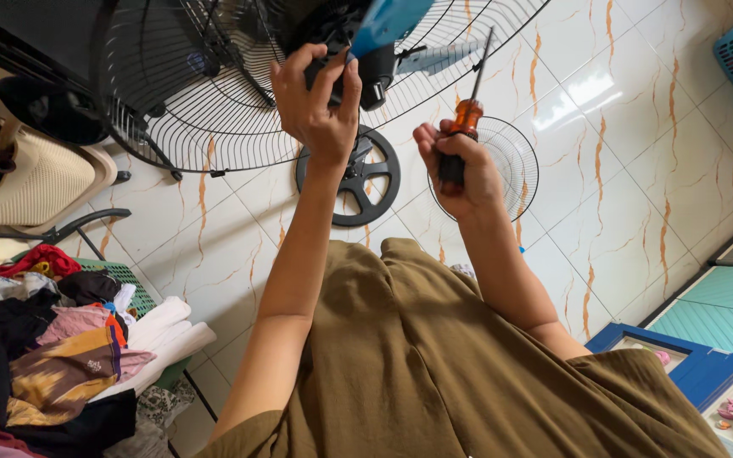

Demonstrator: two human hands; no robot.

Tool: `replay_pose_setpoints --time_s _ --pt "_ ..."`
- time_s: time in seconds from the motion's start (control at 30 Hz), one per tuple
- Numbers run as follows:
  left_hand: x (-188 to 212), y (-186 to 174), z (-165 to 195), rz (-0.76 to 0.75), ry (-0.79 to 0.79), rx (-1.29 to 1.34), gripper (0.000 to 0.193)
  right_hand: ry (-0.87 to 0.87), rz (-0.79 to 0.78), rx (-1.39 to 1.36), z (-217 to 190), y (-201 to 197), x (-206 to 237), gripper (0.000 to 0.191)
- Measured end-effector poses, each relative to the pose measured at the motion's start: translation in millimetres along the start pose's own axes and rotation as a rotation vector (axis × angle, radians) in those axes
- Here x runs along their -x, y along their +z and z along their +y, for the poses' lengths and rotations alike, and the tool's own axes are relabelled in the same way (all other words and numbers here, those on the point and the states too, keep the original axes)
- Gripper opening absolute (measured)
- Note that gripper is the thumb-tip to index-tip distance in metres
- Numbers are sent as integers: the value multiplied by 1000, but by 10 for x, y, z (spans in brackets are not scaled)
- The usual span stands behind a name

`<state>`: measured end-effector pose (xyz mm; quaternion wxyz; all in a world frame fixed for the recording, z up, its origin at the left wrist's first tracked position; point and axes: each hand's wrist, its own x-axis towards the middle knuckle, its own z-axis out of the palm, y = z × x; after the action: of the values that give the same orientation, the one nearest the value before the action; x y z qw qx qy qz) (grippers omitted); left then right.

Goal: The person sits on the floor servicing a pedestal fan. They use a screwdriver to unscrew and remove the fan guard and blade, wipe the blue fan blades with a cloth, and handle small screws while working on the disassembled parts.

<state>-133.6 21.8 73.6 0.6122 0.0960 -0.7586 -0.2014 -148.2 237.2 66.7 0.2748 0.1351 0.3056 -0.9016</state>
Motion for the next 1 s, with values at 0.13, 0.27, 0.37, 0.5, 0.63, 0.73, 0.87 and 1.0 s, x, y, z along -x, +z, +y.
replay_pose_setpoints --time_s 0.13,0.27,0.37,0.5,0.63,0.73,0.87,1.0 --pt "14 29 -36 -38 0 52 11 8 -33 72 2 -117 55 30" --pt "50 66 -72 -16 16 129 14 7 -59 56 -43 7 302 32" --pt "83 120 -86 3 53 154 20 47 -183 -9 -86 188 370 42" --pt "75 175 -111 -24 165 31 23 153 -314 -91 -80 290 168 50" --pt "18 127 -109 -49 227 -66 25 102 -281 -135 -103 137 -44 45" --pt "-12 67 -55 -21 264 -103 27 58 -230 -123 -169 16 -66 40" --pt "-15 -55 -2 -168 296 124 29 63 -200 -83 -210 -20 113 43" --pt "-47 -117 26 -175 232 401 33 57 -224 -85 -245 20 407 51"
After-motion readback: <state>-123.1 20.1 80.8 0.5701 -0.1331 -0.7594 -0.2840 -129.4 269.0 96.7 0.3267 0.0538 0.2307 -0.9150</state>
